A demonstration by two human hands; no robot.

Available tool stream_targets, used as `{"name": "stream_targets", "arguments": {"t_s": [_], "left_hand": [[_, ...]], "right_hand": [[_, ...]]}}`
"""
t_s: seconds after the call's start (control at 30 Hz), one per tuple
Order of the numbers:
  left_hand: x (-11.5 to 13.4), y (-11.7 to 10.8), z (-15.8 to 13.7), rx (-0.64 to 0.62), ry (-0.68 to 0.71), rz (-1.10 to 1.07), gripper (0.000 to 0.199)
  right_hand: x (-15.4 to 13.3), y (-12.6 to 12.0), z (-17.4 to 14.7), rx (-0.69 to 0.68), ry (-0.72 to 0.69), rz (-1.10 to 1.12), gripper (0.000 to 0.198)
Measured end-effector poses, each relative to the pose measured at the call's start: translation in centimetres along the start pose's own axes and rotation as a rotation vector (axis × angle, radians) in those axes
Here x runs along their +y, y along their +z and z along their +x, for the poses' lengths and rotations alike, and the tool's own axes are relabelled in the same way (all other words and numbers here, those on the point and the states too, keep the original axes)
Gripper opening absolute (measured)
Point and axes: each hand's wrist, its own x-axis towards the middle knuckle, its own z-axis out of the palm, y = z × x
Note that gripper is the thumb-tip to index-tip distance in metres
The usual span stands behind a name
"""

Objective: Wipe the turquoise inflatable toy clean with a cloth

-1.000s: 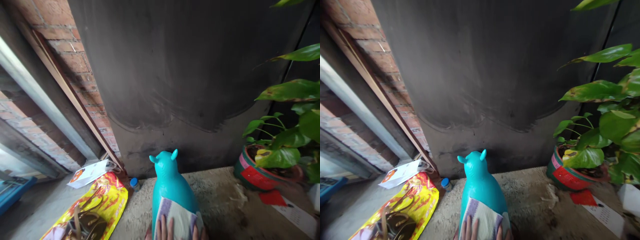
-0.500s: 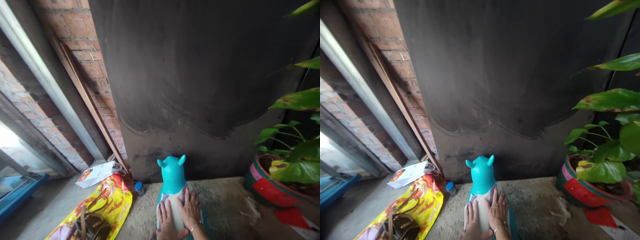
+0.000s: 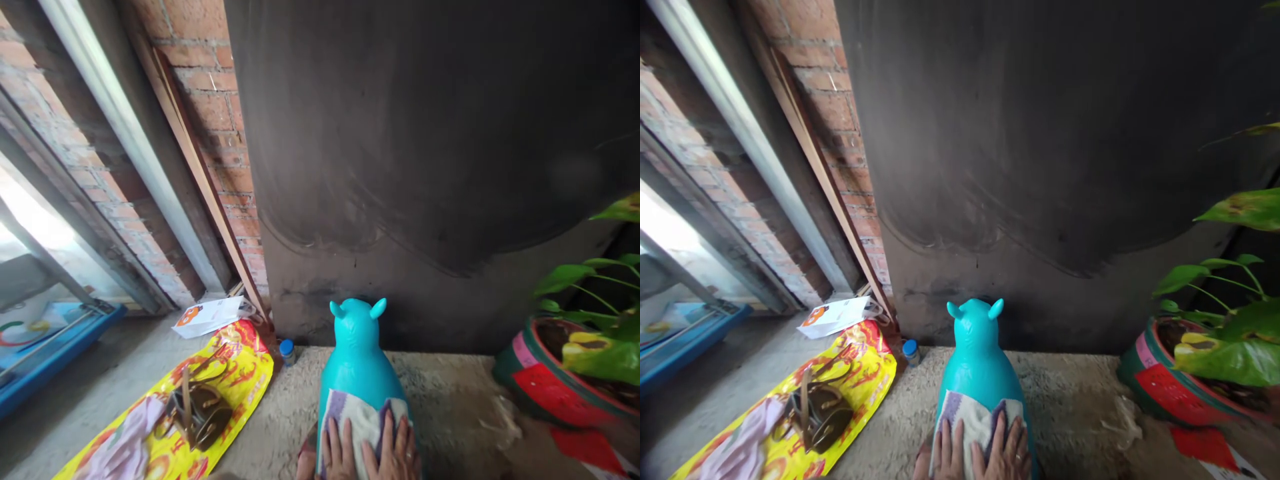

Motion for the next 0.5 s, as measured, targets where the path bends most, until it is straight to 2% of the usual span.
{"name": "stream_targets", "arguments": {"t_s": [0.07,0.23,0.33,0.43,0.5], "left_hand": [[1.3,-0.4,1.6,-0.002,-0.007,-0.019,0.102],[3.1,-2.2,6.3,0.002,-0.018,-0.072,0.113],[3.9,-3.8,8.8,-0.009,-0.041,-0.103,0.118],[5.8,-6.1,11.3,-0.033,-0.103,-0.16,0.121],[7.2,-7.7,13.0,-0.005,-0.096,-0.191,0.117]], "right_hand": [[-1.4,-0.2,3.4,0.018,-0.043,0.051,0.072],[-4.0,-0.6,11.2,0.16,-0.343,0.24,0.073],[-5.3,-2.3,15.8,0.253,-0.519,0.235,0.074],[-7.7,-5.2,21.0,0.159,-0.725,0.168,0.07],[-9.7,-6.8,24.3,0.07,-0.671,0.169,0.064]]}}
